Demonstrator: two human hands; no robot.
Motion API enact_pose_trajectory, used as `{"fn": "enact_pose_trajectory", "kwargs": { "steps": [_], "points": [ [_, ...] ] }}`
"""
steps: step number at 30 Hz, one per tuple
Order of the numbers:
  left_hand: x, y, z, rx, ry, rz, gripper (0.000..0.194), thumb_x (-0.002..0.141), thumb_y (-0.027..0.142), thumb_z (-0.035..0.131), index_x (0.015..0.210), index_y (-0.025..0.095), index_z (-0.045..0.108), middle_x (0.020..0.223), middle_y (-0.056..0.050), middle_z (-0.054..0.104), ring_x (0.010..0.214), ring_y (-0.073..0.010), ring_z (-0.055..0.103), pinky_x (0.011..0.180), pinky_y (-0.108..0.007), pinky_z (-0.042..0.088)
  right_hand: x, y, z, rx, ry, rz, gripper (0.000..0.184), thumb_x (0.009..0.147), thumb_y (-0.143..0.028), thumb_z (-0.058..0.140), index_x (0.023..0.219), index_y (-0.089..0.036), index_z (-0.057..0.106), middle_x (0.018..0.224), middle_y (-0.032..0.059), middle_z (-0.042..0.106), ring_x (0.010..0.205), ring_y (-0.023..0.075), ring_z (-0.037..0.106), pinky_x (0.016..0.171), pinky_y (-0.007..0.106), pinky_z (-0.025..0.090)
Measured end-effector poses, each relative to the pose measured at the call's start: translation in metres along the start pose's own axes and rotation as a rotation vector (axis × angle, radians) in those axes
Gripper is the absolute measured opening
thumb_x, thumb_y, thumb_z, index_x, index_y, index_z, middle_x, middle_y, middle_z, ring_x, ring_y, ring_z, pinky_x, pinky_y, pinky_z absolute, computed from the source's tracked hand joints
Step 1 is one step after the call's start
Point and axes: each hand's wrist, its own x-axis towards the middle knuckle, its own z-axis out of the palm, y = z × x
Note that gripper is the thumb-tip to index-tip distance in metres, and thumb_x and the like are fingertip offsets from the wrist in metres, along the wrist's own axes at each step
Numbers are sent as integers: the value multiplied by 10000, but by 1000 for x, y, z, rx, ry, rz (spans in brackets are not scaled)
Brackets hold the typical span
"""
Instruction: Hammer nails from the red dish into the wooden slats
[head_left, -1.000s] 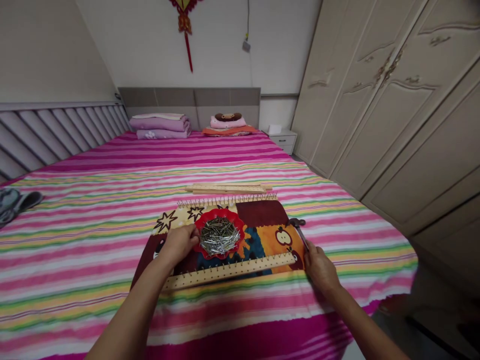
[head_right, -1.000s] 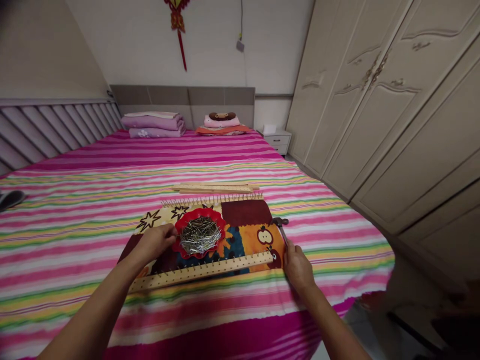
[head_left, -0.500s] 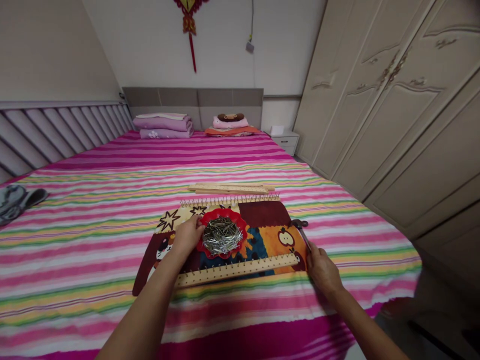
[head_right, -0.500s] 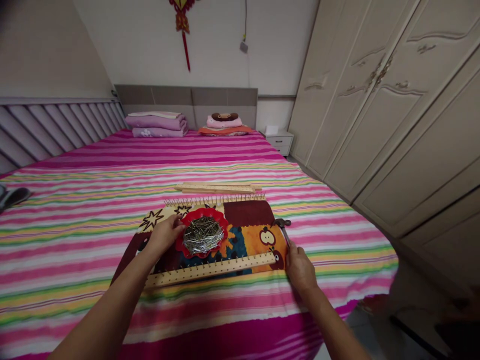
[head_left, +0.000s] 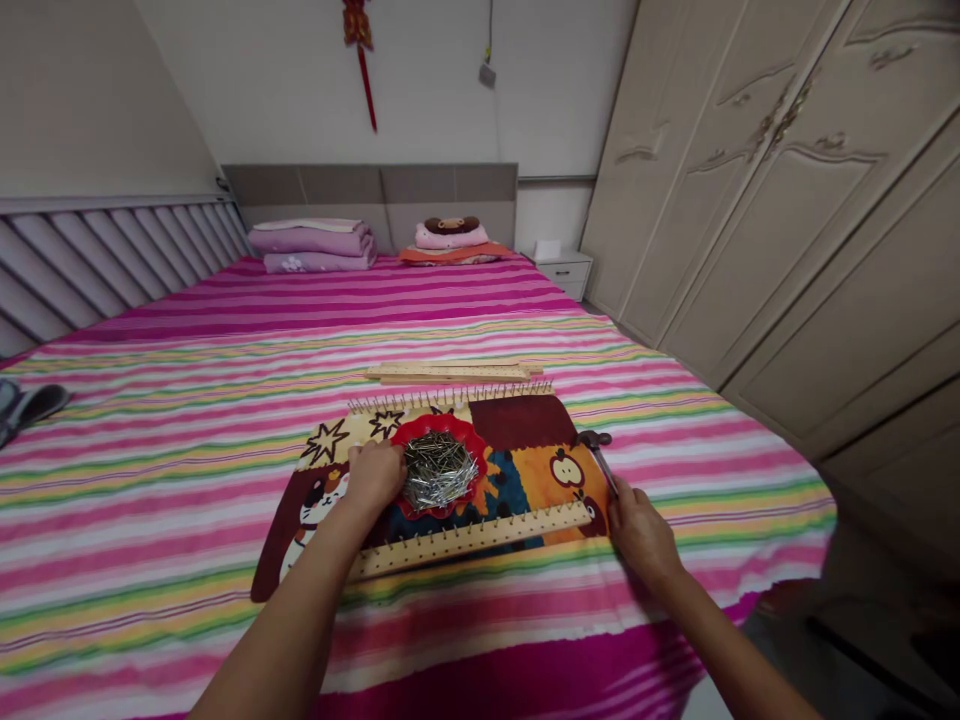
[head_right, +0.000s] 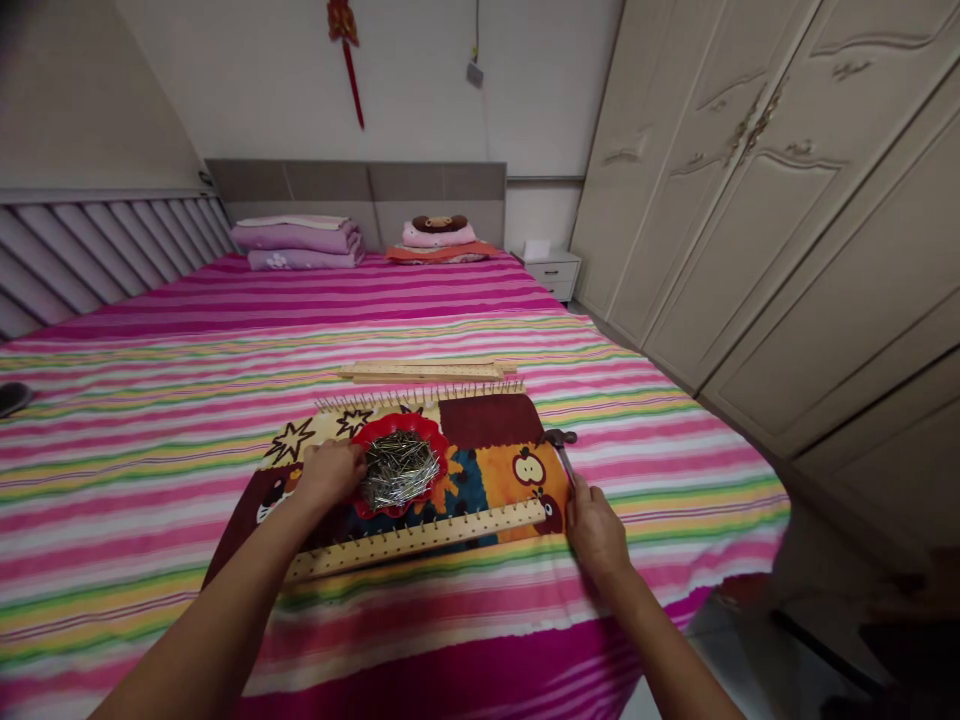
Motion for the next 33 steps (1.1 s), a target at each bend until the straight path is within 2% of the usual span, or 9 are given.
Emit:
{"fn": "enact_pose_trajectory", "kwargs": {
  "steps": [3, 6, 10, 14, 16, 19, 24, 29, 33],
  "points": [
    [-8, -14, -8, -113, -24, -28, 211, 762, 214, 463, 813, 181, 665, 825, -89, 703, 785, -202, 623, 710, -315, 388, -1, 0, 0, 0, 1, -3, 310, 921, -135, 419, 1222, -114, 488, 887, 93, 629, 645, 143, 519, 537, 244, 310],
    [-22, -33, -8, -521, 6, -100, 180, 706, 228, 498, 793, 205, 655, 702, -13, 688, 673, -156, 611, 647, -263, 417, -1, 0, 1, 4, 0, 0, 312, 927, -144, 406, 1226, -106, 487, 903, 98, 628, 664, 150, 528, 546, 247, 314],
    [-48, -53, -2, -1166, 71, -261, 231, 626, 350, 605, 763, 188, 696, 705, -36, 715, 724, -184, 650, 670, -280, 492, -1, -1, 2, 0, 3, 13, 319, 927, -151, 402, 1231, -117, 493, 910, 88, 622, 643, 145, 525, 533, 243, 300],
    [-77, -61, 9, -1503, 65, -343, 419, 434, 391, 784, 790, 178, 722, 810, -91, 740, 800, -227, 677, 703, -324, 539, -2, -3, -2, -16, 2, 19, 331, 924, -160, 412, 1239, -113, 501, 906, 94, 621, 622, 144, 523, 507, 242, 278],
    [-89, -64, 18, -1573, 65, -391, 476, 369, 363, 831, 786, 163, 721, 798, -97, 739, 774, -224, 683, 708, -328, 548, -2, -4, -4, -24, -1, 20, 342, 920, -164, 420, 1251, -120, 495, 894, 90, 619, 606, 141, 513, 497, 241, 265],
    [-105, -66, 35, -1667, 116, -472, 498, 365, 362, 851, 791, 143, 715, 777, -89, 736, 740, -197, 685, 730, -307, 550, -3, -5, -6, -35, -7, 24, 345, 920, -177, 422, 1252, -119, 497, 899, 96, 617, 593, 140, 496, 496, 247, 254],
    [-126, -64, 60, -1771, 328, -590, 481, 401, 377, 845, 800, 146, 709, 741, -41, 723, 646, -136, 656, 652, -256, 547, -4, -6, -7, -49, -25, 32, 346, 927, -194, 398, 1238, -92, 511, 893, 117, 624, 599, 154, 496, 500, 253, 242],
    [-131, -54, 71, -1739, 369, -598, 470, 411, 397, 832, 780, 132, 712, 711, -42, 703, 618, -134, 625, 554, -244, 511, -5, -8, -8, -59, -21, 32, 345, 935, -208, 391, 1248, -109, 500, 892, 108, 615, 591, 149, 498, 489, 244, 237],
    [-127, -48, 72, -1651, 386, -614, 461, 427, 424, 810, 764, 127, 709, 652, -30, 676, 534, -110, 568, 417, -203, 382, -5, -9, -9, -68, -20, 39, 340, 935, -215, 395, 1238, -113, 510, 879, 98, 614, 586, 148, 503, 486, 242, 235]
  ]
}}
